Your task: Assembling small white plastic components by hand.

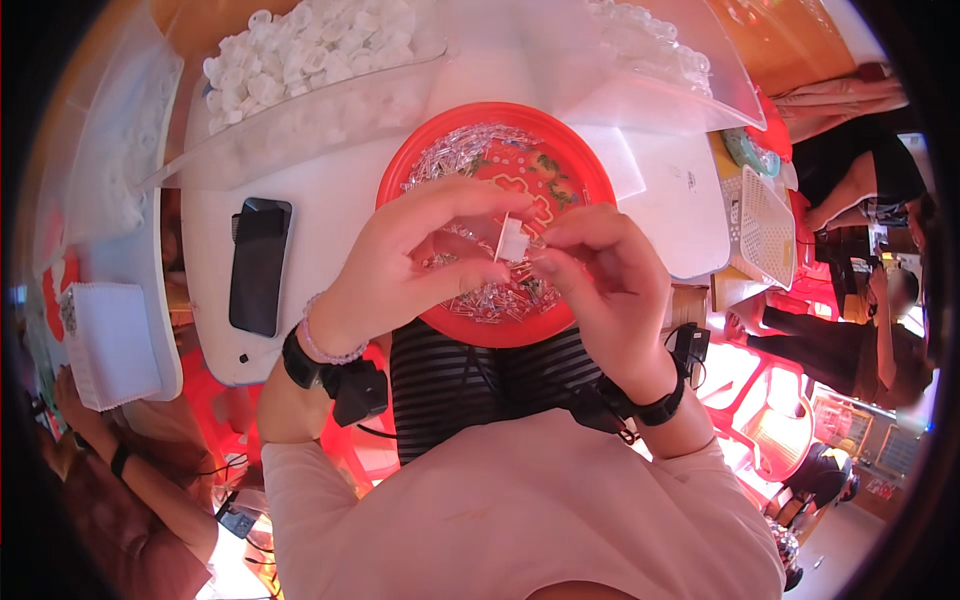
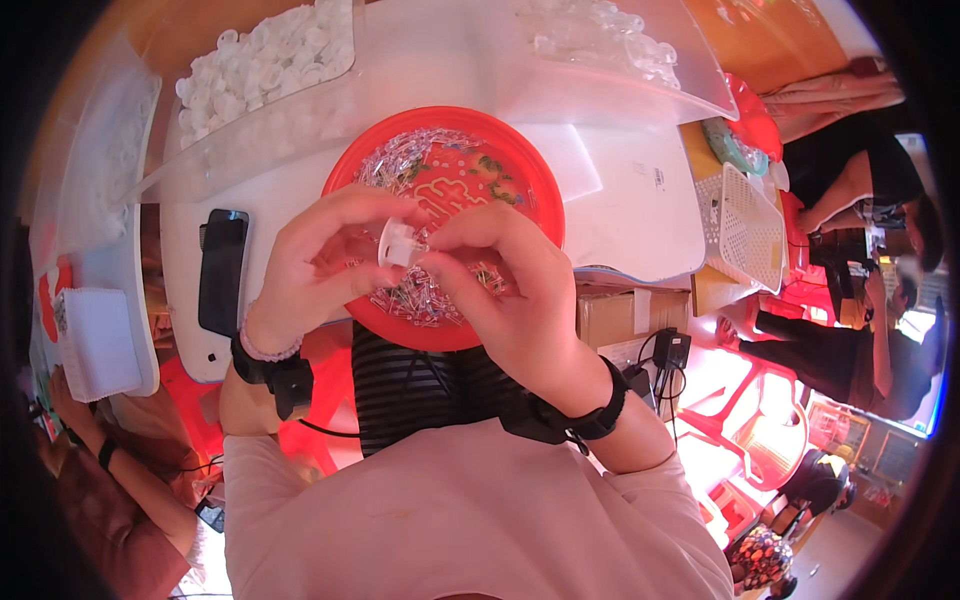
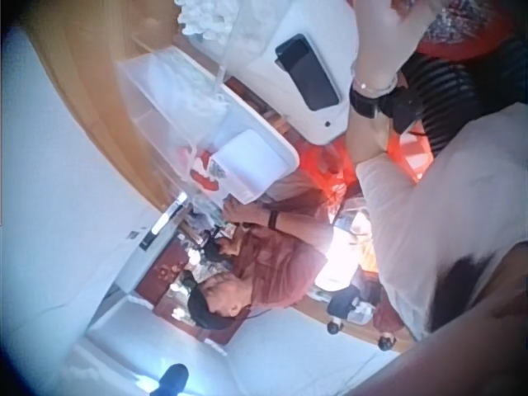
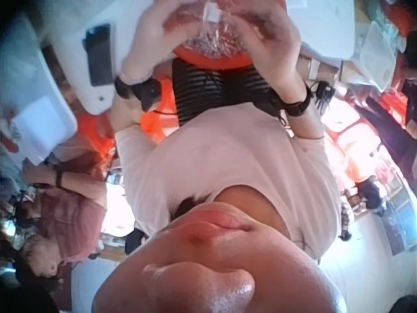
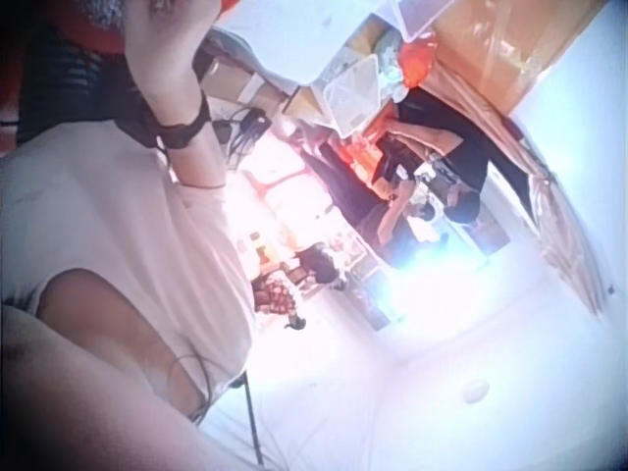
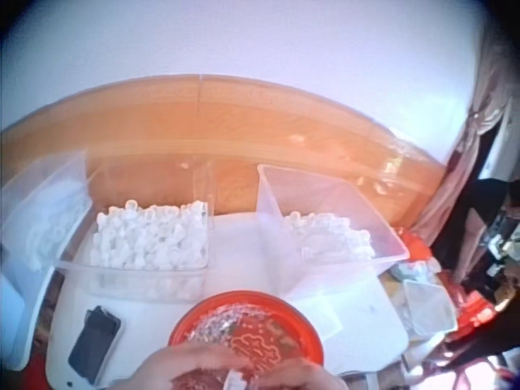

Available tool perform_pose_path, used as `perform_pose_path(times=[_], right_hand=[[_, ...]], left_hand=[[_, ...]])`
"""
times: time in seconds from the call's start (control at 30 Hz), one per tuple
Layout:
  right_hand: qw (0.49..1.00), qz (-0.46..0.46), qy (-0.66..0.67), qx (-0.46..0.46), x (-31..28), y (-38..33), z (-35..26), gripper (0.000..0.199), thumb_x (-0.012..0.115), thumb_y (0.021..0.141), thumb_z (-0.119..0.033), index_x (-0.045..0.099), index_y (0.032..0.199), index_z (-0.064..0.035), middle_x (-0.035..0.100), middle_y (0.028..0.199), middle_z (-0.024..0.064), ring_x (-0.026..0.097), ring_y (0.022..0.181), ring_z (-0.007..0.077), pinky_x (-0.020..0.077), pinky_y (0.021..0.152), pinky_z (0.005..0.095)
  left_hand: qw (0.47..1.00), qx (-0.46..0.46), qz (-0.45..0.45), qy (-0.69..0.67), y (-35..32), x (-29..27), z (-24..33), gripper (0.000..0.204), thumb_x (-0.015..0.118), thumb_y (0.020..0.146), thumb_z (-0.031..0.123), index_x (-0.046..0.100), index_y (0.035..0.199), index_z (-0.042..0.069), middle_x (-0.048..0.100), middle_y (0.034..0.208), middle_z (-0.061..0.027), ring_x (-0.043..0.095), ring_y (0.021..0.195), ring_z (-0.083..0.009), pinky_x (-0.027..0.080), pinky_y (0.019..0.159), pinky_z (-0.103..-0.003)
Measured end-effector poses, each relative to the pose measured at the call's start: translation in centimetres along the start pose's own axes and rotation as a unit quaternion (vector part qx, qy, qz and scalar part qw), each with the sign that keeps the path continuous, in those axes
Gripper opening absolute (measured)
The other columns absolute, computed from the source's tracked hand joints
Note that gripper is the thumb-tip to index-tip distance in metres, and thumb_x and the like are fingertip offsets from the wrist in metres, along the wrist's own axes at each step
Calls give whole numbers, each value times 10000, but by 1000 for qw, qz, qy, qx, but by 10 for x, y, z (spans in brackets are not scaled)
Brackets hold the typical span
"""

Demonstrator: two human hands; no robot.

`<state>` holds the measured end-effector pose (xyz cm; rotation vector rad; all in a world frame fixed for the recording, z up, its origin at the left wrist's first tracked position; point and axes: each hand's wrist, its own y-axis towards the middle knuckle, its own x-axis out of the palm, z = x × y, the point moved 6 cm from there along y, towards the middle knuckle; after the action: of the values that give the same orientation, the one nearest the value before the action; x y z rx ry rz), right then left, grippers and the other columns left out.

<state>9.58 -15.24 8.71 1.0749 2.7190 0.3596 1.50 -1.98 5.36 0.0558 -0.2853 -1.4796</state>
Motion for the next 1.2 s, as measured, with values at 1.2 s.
perform_pose_path(times=[1.2], right_hand=[[967, 87, -229, -68, -155, 122, -2, 155, 654, 843, -136, 588, 829, 3, 613, 728, 72, 572, 638, 152, 455, 603, 267]], left_hand=[[818, -121, 257, 500, 21, -106, 76, 285, 480, 961, 251, 581, 1112, 31, 588, 1132, -89, 541, 1025, -181, 400, 911, -290]])
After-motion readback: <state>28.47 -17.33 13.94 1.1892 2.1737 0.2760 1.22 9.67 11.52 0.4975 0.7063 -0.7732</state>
